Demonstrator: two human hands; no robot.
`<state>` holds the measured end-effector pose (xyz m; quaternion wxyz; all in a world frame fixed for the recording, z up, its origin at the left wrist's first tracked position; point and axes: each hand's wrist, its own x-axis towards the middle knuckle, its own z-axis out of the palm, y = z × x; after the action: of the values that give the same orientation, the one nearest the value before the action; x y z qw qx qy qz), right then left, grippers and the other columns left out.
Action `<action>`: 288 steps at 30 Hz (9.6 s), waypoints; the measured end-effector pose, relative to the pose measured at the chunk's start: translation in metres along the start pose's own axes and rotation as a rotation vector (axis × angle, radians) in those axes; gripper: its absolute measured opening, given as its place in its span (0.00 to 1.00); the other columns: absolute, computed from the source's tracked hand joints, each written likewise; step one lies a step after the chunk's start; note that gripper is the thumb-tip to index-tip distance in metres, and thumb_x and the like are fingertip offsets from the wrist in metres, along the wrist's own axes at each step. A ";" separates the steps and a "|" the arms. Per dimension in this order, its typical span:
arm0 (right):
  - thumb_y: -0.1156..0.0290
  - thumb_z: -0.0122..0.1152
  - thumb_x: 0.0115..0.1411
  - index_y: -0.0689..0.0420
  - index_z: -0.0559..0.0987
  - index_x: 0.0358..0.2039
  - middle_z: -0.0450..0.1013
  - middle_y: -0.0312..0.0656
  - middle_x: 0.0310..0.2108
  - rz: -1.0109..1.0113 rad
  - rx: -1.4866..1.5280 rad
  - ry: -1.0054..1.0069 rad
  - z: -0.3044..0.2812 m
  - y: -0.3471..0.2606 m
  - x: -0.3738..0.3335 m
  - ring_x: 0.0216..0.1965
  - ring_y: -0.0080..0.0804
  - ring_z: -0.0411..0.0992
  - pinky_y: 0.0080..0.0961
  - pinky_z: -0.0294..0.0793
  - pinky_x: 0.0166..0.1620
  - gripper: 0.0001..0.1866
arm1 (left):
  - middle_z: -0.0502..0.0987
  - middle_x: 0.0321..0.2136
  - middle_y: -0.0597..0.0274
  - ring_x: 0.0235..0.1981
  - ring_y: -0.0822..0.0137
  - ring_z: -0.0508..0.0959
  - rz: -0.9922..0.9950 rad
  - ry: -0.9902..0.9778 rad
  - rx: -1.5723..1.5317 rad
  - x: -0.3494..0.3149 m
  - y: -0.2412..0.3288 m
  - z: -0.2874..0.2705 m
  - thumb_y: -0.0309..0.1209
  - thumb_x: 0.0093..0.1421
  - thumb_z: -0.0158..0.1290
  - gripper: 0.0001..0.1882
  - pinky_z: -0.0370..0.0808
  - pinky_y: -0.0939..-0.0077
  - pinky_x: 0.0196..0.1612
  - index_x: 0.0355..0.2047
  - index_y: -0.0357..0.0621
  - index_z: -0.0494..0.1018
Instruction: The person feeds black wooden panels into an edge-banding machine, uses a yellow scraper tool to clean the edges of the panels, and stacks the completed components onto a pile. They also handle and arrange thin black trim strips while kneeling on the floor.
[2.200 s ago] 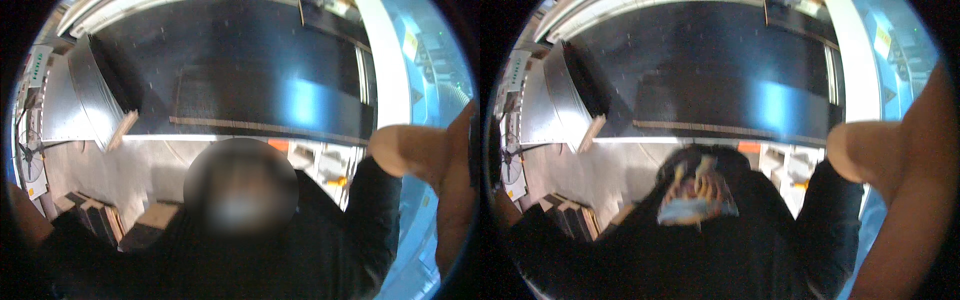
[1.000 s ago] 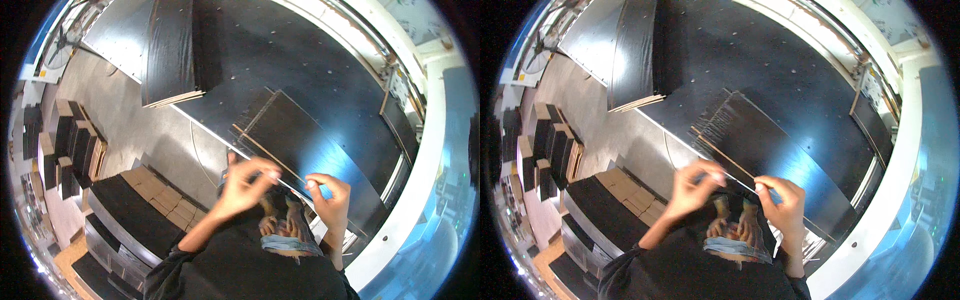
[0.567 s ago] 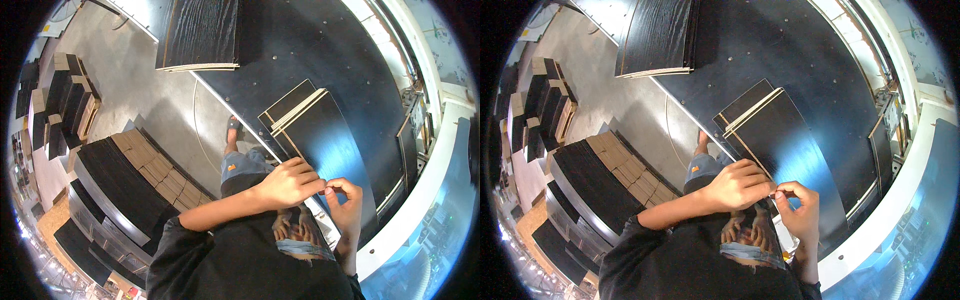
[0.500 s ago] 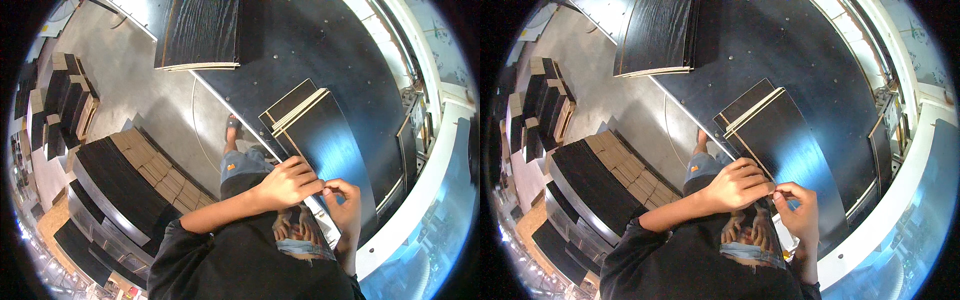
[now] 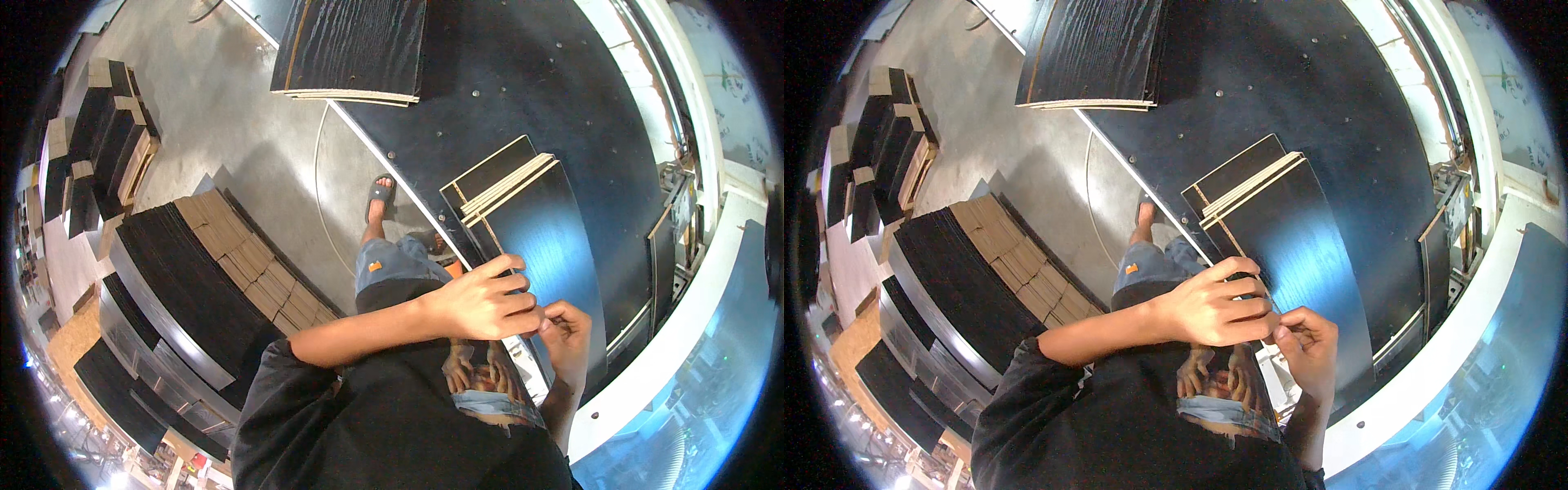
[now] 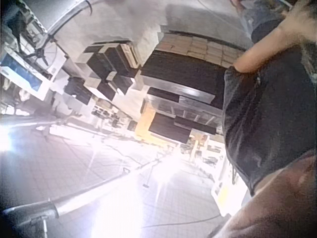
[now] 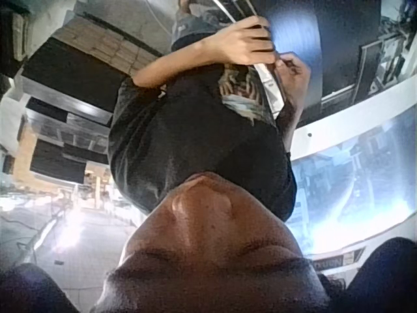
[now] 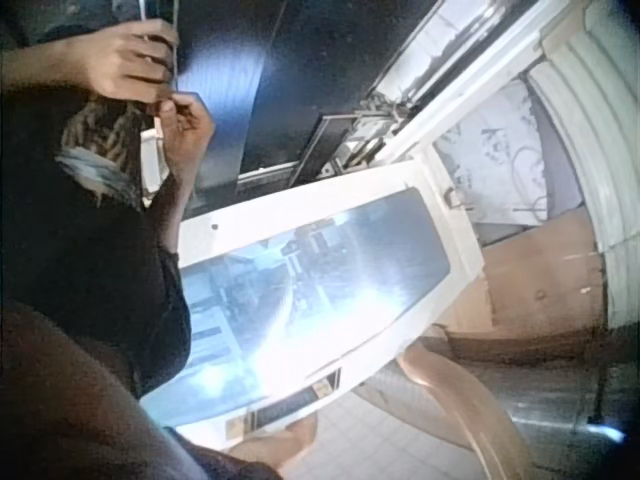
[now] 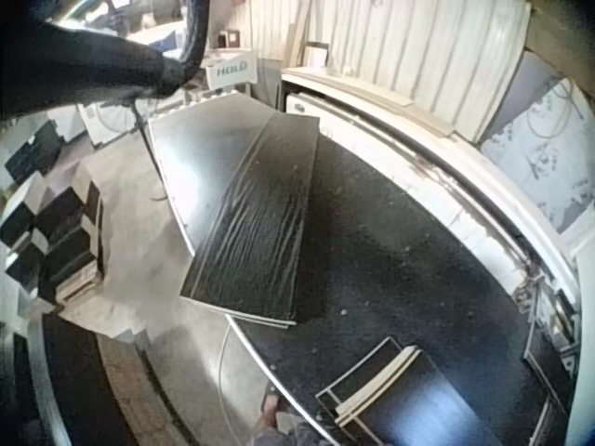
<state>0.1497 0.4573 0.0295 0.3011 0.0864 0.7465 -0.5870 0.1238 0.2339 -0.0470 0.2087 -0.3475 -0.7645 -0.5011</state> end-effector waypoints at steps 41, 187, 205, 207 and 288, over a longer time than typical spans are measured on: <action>0.73 0.65 0.64 0.65 0.82 0.35 0.80 0.40 0.29 -0.520 0.163 0.156 0.007 -0.037 -0.036 0.33 0.22 0.78 0.24 0.77 0.40 0.07 | 0.83 0.31 0.53 0.32 0.62 0.83 -0.310 -0.050 -0.664 0.059 0.039 -0.002 0.20 0.59 0.64 0.04 0.78 0.70 0.37 0.34 0.36 0.79; 0.75 0.68 0.61 0.62 0.83 0.38 0.83 0.43 0.32 -0.735 0.184 0.146 0.010 -0.061 -0.094 0.33 0.24 0.82 0.21 0.80 0.37 0.06 | 0.79 0.26 0.61 0.27 0.73 0.76 -0.467 -0.344 -1.275 0.076 0.077 -0.013 0.35 0.58 0.70 0.16 0.69 0.76 0.29 0.28 0.40 0.75; 0.74 0.67 0.62 0.63 0.84 0.37 0.82 0.43 0.31 -0.697 0.278 0.062 0.013 -0.058 -0.095 0.32 0.23 0.80 0.19 0.79 0.36 0.06 | 0.77 0.23 0.63 0.25 0.74 0.73 -0.483 -0.383 -1.309 0.079 0.081 -0.023 0.24 0.57 0.68 0.12 0.66 0.76 0.28 0.25 0.40 0.74; 0.73 0.67 0.63 0.63 0.84 0.37 0.82 0.43 0.32 -0.694 0.307 0.044 0.014 -0.056 -0.093 0.32 0.23 0.81 0.19 0.80 0.36 0.07 | 0.77 0.23 0.63 0.24 0.74 0.73 -0.464 -0.385 -1.319 0.079 0.081 -0.023 0.23 0.57 0.67 0.11 0.66 0.76 0.28 0.25 0.40 0.74; 0.79 0.68 0.59 0.64 0.83 0.36 0.80 0.43 0.30 -0.600 0.450 0.096 0.033 -0.071 -0.062 0.31 0.22 0.77 0.18 0.76 0.36 0.04 | 0.77 0.20 0.66 0.23 0.77 0.73 -0.467 -0.441 -1.267 0.097 0.045 -0.045 0.24 0.57 0.68 0.12 0.65 0.78 0.27 0.22 0.41 0.74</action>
<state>0.1764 0.4199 0.1177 0.0542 -0.0446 0.6041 -0.7938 0.0903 0.2362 0.0642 -0.3060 -0.3226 -0.4051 -0.7989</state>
